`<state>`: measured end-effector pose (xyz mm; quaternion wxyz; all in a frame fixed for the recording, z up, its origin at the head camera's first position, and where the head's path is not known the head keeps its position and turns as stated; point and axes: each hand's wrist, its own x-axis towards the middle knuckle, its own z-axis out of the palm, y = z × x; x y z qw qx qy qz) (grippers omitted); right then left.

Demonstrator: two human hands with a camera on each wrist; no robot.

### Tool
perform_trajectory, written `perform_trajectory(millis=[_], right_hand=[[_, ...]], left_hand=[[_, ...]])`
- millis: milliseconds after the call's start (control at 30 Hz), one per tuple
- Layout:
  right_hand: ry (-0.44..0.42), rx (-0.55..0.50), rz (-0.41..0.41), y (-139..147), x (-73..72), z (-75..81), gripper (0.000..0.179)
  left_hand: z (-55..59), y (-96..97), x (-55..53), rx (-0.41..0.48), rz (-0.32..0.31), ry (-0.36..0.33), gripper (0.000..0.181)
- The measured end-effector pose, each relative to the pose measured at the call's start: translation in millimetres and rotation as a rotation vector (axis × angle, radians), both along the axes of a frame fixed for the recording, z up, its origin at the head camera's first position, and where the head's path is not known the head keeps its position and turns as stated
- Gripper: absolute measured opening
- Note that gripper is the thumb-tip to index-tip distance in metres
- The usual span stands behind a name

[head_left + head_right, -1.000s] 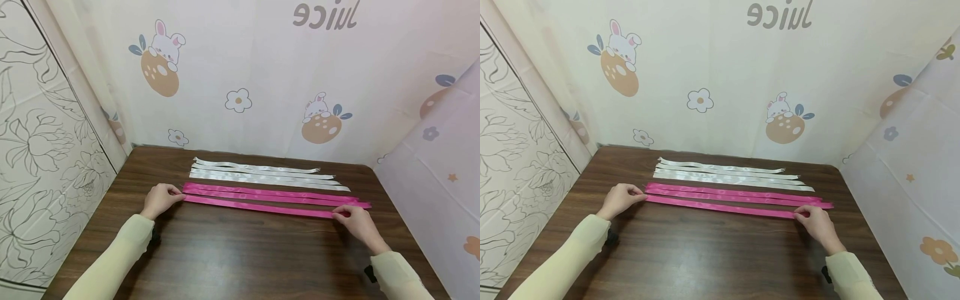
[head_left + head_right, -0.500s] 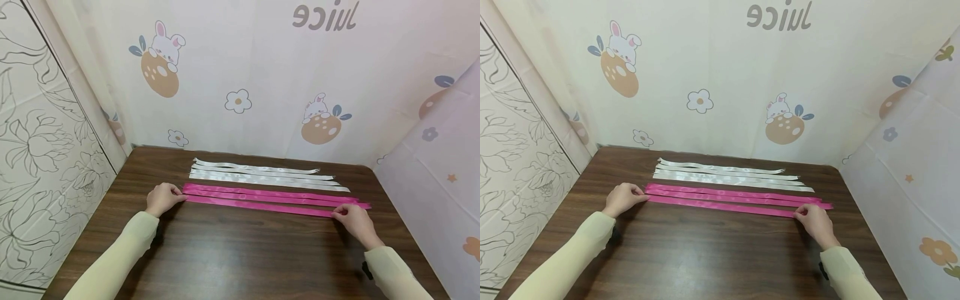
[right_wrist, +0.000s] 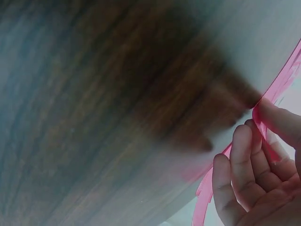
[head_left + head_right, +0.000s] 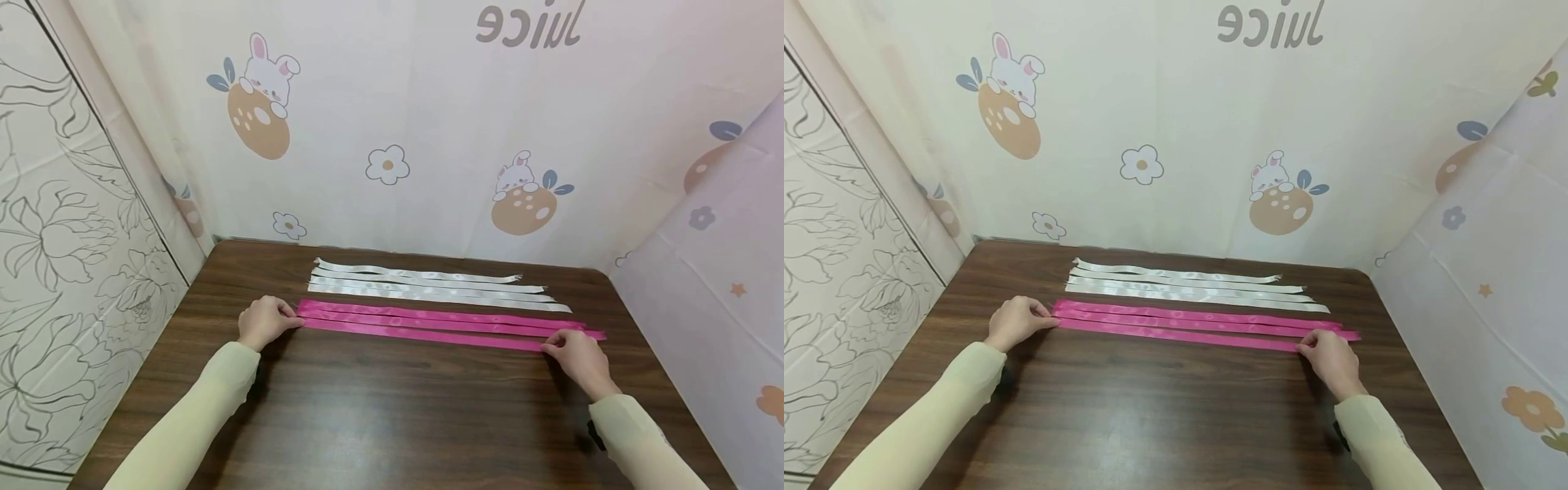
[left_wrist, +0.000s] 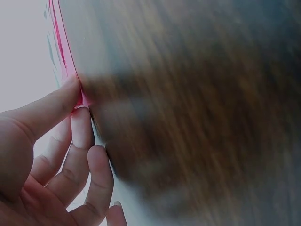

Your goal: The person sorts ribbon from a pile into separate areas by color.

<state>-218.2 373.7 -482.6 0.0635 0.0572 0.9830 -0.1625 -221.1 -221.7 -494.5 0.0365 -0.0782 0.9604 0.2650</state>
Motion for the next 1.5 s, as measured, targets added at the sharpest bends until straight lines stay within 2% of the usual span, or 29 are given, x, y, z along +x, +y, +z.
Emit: perform_trajectory(millis=[400,567,933,1300,1500], right_hand=[[0.031,0.044,-0.088,10.3,-1.5,-1.6,0.056],[0.051,0.051,-0.102,12.7,-2.3,-4.5,0.059],[0.062,0.067,-0.108,13.8,-3.3,-3.6,0.053],[0.093,0.084,-0.112,11.4,-1.4,12.2,0.058],[0.152,0.068,-0.091,2.4,-1.5,23.9,0.053]], left_hand=[[-0.8,-1.0,-0.8,0.004,0.012,0.001,0.028],[-0.9,-0.6,-0.6,0.0,0.011,0.0,0.029],[1.4,-1.1,0.6,0.004,0.005,0.014,0.032],[18.4,-5.7,-0.3,0.021,-0.011,0.05,0.035],[29.4,-6.4,-2.3,0.021,-0.014,0.127,0.028]])
